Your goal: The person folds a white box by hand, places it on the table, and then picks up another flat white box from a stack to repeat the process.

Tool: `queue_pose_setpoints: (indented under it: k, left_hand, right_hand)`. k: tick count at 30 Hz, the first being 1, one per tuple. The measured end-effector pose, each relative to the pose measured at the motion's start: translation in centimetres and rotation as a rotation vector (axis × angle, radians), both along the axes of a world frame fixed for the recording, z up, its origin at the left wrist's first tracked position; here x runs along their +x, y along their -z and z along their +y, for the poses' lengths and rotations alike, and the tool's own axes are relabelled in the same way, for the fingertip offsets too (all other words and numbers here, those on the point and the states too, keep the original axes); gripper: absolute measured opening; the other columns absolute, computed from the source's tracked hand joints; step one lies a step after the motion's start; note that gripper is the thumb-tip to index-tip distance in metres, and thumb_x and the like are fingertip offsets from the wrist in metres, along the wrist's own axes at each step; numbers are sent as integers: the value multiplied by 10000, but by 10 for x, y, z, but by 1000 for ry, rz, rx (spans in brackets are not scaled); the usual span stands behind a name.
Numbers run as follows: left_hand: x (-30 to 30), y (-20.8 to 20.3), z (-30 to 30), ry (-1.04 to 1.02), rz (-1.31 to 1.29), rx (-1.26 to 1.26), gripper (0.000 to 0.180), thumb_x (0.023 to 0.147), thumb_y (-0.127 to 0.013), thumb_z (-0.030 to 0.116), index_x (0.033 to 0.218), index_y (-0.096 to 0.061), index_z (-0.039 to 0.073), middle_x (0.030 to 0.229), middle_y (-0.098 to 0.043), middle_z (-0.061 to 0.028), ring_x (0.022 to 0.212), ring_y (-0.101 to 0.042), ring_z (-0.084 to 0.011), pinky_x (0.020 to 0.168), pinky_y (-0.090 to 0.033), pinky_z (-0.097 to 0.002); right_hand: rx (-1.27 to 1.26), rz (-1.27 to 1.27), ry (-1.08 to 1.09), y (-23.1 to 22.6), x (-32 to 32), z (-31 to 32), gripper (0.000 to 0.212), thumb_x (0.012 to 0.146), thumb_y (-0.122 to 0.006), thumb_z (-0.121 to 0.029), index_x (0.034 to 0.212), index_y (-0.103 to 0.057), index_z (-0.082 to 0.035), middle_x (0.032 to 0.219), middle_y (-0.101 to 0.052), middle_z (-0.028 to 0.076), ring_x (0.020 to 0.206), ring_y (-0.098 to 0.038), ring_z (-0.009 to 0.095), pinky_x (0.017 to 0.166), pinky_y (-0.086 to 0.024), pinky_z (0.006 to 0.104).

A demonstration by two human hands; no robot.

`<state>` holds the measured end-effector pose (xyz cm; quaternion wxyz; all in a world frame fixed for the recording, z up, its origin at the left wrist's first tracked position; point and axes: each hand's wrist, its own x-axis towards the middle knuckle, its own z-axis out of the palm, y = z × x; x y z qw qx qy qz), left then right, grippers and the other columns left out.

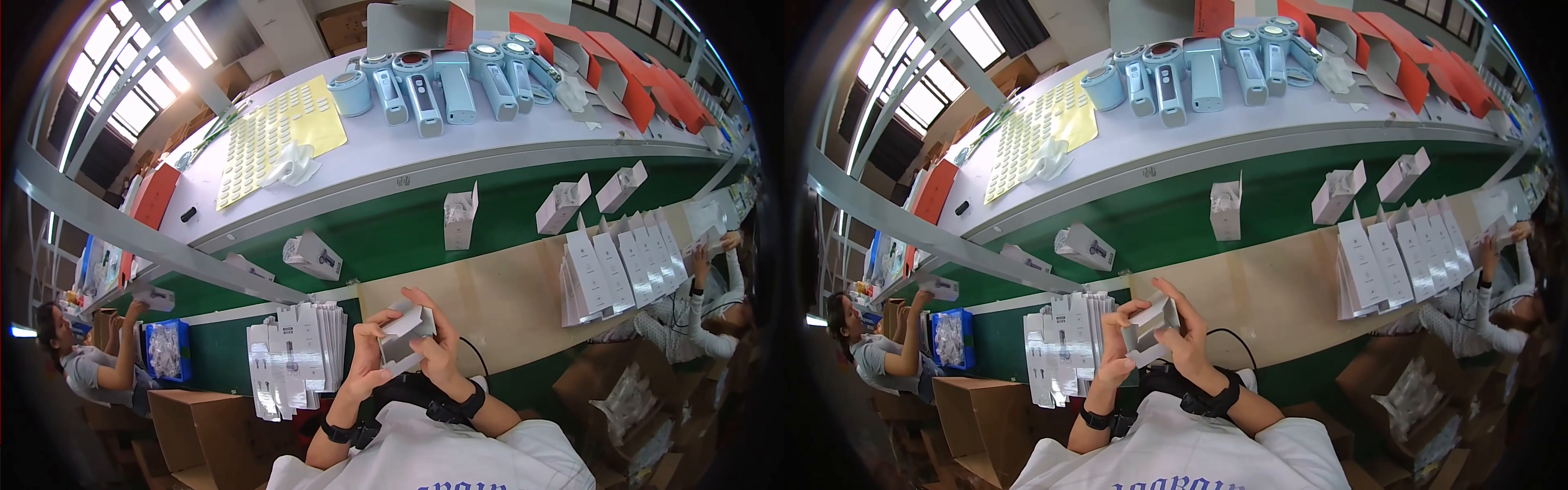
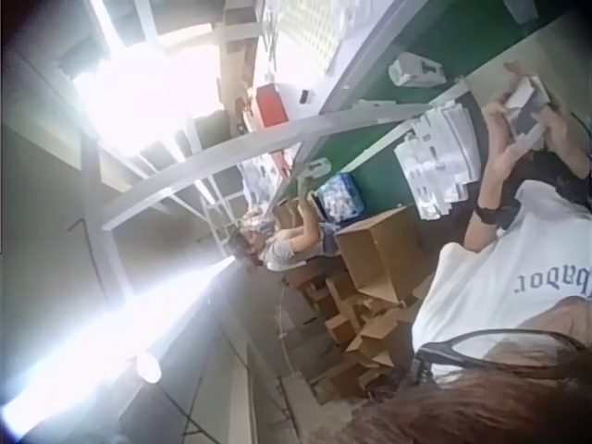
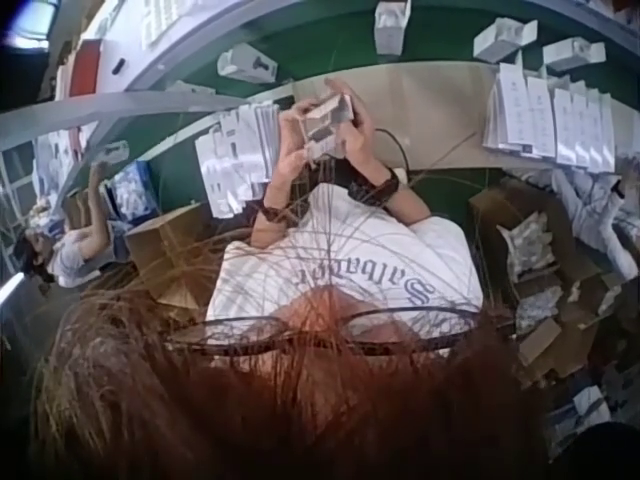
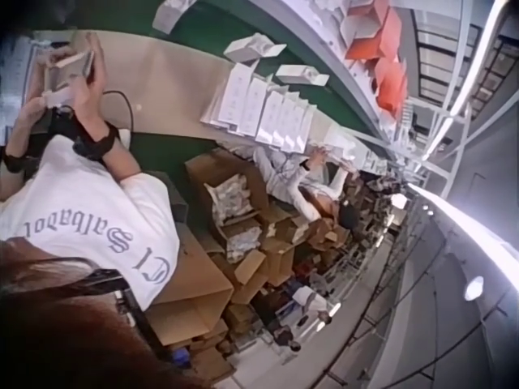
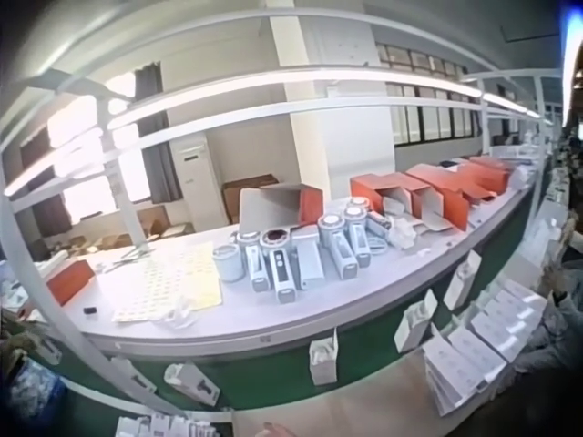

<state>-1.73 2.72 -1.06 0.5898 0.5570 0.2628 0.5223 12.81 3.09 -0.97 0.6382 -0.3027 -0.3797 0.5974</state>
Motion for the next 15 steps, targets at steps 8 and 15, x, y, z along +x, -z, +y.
queue_pose_setpoints:
  k: [8,15]
  left_hand:
    - [7,-3,-3,-141,144,18,512,757,-619,160,1146,-288,127,1331,-346,-212,1231,-357,-293,1062,-258,-427]
    - [12,0,-4,-255,154,-15,486,766,-566,3,1139,-279,124,1305,-398,-209,1201,-397,-268,1055,-266,-412]
  right_hand:
    - [20,-19,-14,2,0,-1,662,689,-468,-45,1344,-428,42,1370,-465,149,1248,-441,221,1051,-309,318]
    - [-38,-104,-32,-5,-2,-1,610,734,-461,-4,1341,-426,41,1371,-462,133,1267,-424,207,1057,-305,313]
